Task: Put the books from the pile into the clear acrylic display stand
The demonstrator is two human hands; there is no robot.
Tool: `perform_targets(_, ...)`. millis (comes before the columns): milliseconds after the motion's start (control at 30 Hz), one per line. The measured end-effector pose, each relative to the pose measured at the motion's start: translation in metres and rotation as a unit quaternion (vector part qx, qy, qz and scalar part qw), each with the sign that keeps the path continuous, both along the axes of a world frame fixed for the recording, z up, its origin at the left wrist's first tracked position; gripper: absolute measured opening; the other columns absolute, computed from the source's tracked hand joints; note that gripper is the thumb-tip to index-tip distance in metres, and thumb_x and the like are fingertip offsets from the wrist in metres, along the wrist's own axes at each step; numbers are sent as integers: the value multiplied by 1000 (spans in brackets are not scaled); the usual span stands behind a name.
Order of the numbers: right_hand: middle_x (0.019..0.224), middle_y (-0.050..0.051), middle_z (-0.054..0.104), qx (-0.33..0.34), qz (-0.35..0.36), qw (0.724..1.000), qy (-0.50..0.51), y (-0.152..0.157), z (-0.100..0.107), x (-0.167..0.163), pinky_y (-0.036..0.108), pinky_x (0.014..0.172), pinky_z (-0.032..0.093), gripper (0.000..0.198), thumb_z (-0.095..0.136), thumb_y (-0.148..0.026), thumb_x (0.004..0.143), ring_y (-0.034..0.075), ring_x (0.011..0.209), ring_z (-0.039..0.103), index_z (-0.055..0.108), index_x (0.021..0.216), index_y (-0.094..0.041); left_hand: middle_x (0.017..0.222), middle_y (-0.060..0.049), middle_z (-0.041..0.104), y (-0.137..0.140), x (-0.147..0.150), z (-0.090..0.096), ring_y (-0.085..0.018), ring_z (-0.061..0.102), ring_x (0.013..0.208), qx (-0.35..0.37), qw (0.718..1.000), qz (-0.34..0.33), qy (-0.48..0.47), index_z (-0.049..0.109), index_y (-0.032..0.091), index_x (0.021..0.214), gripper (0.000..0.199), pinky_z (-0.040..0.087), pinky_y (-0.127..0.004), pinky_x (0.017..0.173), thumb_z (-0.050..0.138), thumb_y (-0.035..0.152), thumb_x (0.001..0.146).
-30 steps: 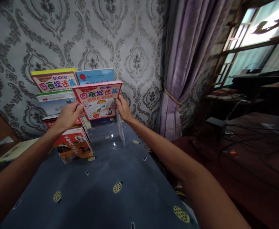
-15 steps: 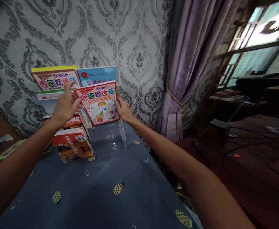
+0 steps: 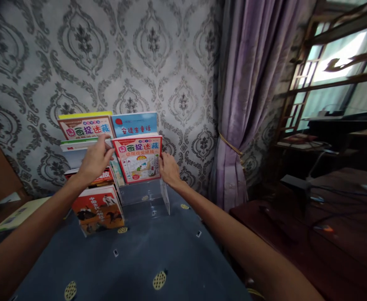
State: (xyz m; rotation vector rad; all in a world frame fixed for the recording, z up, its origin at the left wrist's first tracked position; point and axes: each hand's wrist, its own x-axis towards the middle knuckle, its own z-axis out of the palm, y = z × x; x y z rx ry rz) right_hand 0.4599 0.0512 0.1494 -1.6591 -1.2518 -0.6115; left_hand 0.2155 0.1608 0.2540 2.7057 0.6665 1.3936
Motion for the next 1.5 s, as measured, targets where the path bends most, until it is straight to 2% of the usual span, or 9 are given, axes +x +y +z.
perform_targets(133, 101, 13, 66, -36, -40, 999, 6, -7, 7, -5, 41, 85, 48, 19, 40, -31, 98, 29, 98, 60, 56, 96, -21, 87, -6, 69, 1, -1, 3, -22, 67, 74, 23, 1000, 9, 19, 46, 17, 130, 39, 51, -37, 79, 56, 16, 92)
perform_targets(300, 108, 14, 66, -21, -23, 999, 9, -6, 16, -10, 41, 86, 49, 22, 40, -27, 98, 29, 100, 61, 57, 109, -19, 85, -6, 69, -1, -1, 9, -25, 68, 84, 49, 998, 18, 29, 52, 17, 122, 30, 50, -37, 79, 59, 21, 93)
perform_targets(633, 97, 13, 63, -31, -10, 999, -9, -1, 17, -9, 40, 85, 48, 27, 35, -25, 100, 28, 93, 60, 62, 97, -18, 92, -9, 71, -5, 1, 14, -26, 68, 91, 48, 998, 25, 40, 59, 18, 103, 11, 49, -36, 83, 56, 21, 93)
perform_targets(933, 94, 13, 66, -34, 10, 999, 5, 5, 14, -2, 40, 83, 47, 26, 38, -27, 98, 29, 92, 60, 63, 95, -19, 79, -4, 70, -6, -2, 23, -21, 68, 73, -10, 998, -7, 60, 59, 19, 99, 9, 50, -31, 71, 52, 22, 94)
perform_targets(1067, 95, 12, 67, -25, 21, 999, 7, 1, 18, -2, 40, 83, 47, 27, 37, -31, 99, 29, 92, 60, 62, 96, -20, 79, -4, 70, -7, -3, 25, -23, 68, 74, -8, 998, -7, 55, 60, 20, 99, 10, 50, -33, 73, 52, 23, 93)
perform_targets(1200, 104, 12, 67, 5, 41, 999, 8, -1, 32, -4, 38, 88, 47, 31, 34, -37, 102, 27, 98, 60, 60, 106, -20, 76, -3, 68, -7, -3, 25, -23, 68, 73, 5, 998, -8, 59, 62, 20, 98, 11, 49, -34, 75, 53, 22, 91)
perform_targets(1300, 101, 12, 67, 35, 62, 997, 24, 0, 43, -4, 39, 87, 47, 32, 36, -40, 100, 27, 96, 60, 60, 102, -19, 75, -2, 66, -4, -6, 27, -22, 66, 70, 12, 998, -19, 59, 61, 19, 108, 20, 48, -34, 74, 57, 22, 89)
perform_targets(1400, 101, 12, 68, 50, 80, 995, 41, 1, 48, -2, 41, 87, 48, 30, 40, -41, 97, 27, 95, 61, 61, 99, -20, 78, 1, 64, 1, -14, 32, -18, 65, 64, -14, 997, -59, 57, 58, 19, 120, 36, 49, -32, 68, 59, 21, 84)
perform_targets(1500, 100, 11, 69, 60, 92, 993, 48, 1, 47, -1, 41, 86, 48, 30, 42, -43, 96, 26, 93, 61, 62, 99, -21, 83, 0, 63, 9, -28, 43, -15, 63, 58, -69, 994, -85, 21, 57, 19, 123, 39, 48, -29, 59, 54, 21, 84)
